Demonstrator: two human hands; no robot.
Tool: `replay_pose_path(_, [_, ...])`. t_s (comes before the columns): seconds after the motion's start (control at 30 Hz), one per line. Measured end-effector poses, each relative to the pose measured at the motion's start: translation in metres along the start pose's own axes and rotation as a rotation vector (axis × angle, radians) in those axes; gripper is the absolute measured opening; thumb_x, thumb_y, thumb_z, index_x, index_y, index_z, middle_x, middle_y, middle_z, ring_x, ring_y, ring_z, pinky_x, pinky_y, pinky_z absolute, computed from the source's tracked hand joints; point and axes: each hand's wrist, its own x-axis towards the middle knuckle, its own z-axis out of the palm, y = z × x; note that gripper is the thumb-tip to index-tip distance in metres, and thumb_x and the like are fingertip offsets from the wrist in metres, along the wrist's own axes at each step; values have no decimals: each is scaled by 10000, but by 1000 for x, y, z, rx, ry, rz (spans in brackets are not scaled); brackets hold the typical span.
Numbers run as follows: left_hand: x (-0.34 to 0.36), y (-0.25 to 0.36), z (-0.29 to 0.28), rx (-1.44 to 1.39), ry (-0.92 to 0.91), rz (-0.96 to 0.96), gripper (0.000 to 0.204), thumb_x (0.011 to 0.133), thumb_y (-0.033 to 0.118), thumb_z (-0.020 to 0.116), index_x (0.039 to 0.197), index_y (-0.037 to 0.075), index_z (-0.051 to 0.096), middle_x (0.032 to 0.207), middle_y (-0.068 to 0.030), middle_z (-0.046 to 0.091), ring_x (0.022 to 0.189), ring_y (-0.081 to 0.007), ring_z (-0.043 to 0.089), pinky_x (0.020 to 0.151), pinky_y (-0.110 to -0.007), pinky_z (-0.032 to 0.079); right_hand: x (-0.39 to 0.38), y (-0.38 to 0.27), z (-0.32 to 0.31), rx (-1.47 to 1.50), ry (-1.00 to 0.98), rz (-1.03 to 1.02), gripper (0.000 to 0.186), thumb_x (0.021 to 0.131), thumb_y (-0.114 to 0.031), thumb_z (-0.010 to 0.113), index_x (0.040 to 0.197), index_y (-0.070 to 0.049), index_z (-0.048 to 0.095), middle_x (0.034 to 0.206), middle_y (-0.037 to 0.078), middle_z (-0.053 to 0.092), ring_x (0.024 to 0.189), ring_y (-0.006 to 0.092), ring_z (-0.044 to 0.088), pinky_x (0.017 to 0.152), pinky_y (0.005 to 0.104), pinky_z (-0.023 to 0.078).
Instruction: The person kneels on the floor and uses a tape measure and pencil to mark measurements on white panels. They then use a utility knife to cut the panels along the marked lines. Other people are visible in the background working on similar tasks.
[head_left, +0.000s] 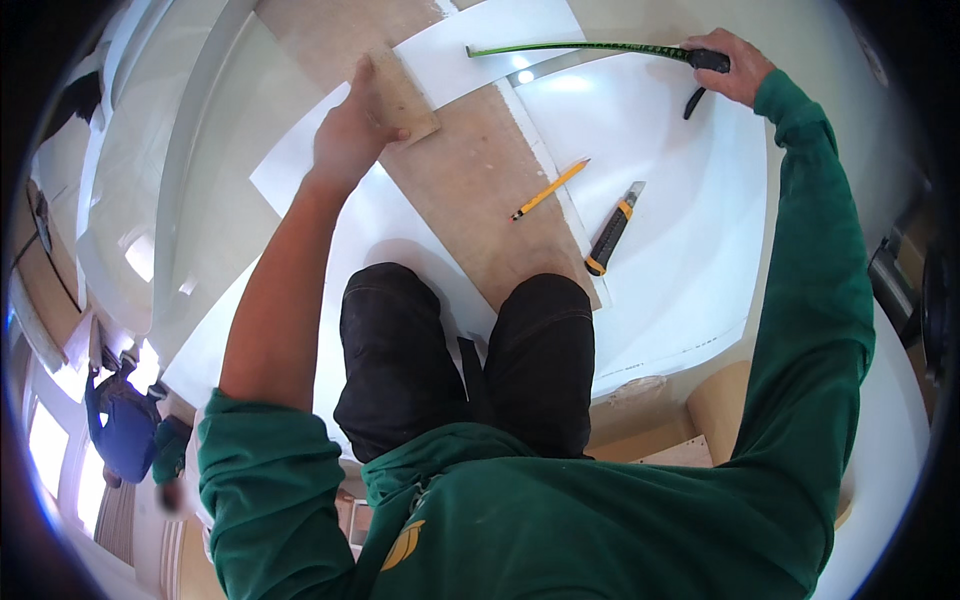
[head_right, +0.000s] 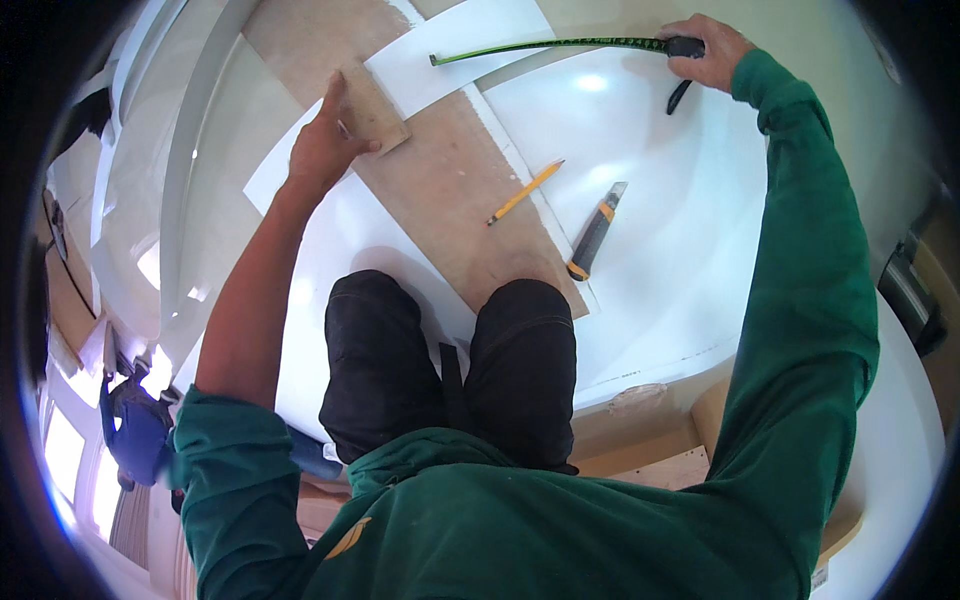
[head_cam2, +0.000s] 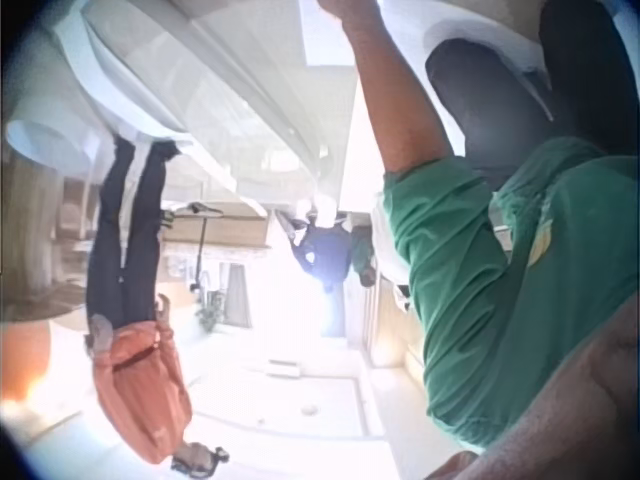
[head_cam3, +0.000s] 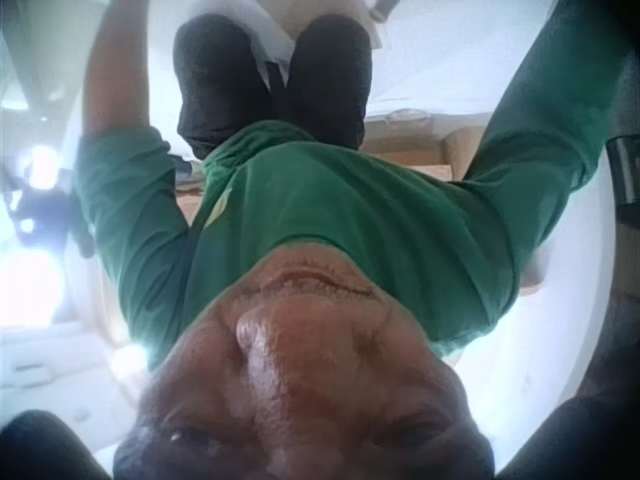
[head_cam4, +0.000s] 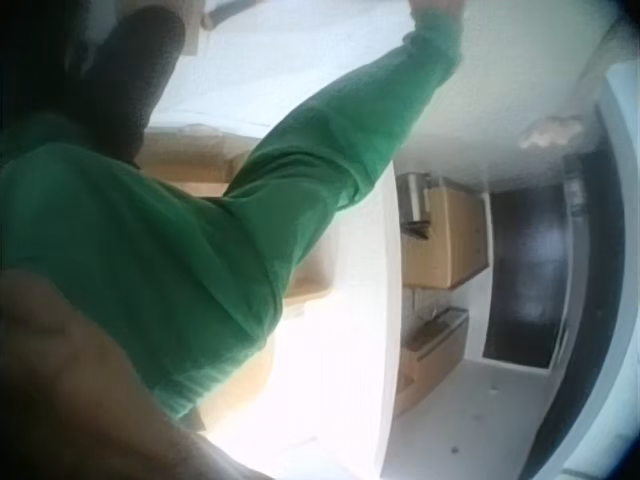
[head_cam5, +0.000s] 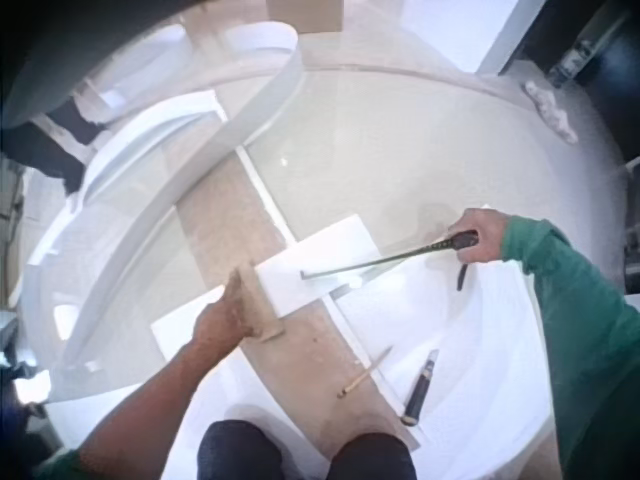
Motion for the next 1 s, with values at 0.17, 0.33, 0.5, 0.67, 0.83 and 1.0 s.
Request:
replay_pose_path(0.17, [1,-5,5,43,6,-40,1110,686,219,872,1582,115,225,1137,-202,661,1067,-364,633,904,-434,512,39,-21,-10,17,-49,-99,437,850,-307,709,1209,-62,661,1104,125,675,952,282,662,892,371,530])
replay_pose_path(0.33, [5,-14,14,87,109,27,1143,656,243,902,1584,133,242,1140,-208,624,1093,-363,597,902,-447,508,69,-65,-27,67,-176,-64,400,754,-362,750,1055,-98,750,977,144,742,916,302,702,833,395,553])
replay_pose_path(0.5, [5,-16,14,15,113,54,1142,627,213,906,1572,110,273,1093,-217,644,1051,-367,620,915,-431,510,88,-87,-24,-14,-275,1,480,737,-437,747,1084,-105,753,1044,126,747,967,279,706,872,390,545])
replay_pose_path(0.67, [7,-10,12,-3,87,71,1128,628,166,879,1561,32,259,1165,-232,675,1054,-349,656,941,-395,511,90,-89,-20,-23,-232,42,454,739,-427,712,1085,-138,762,1083,129,739,1029,292,691,921,404,528])
replay_pose_path(0.83, [4,-5,11,-4,84,58,1143,634,160,881,1574,59,239,1119,-208,691,1021,-347,663,908,-393,521,88,-100,-20,-3,-265,60,466,742,-423,715,1095,-121,757,1101,124,735,1048,283,681,925,401,523])
replay_pose_path(1.0, [6,-8,11,-31,56,6,1140,645,173,885,1584,106,243,1075,-204,697,998,-331,668,888,-382,520,83,-104,-23,-21,-284,151,457,764,-409,727,1088,-87,749,1074,123,736,1019,274,680,895,394,526])
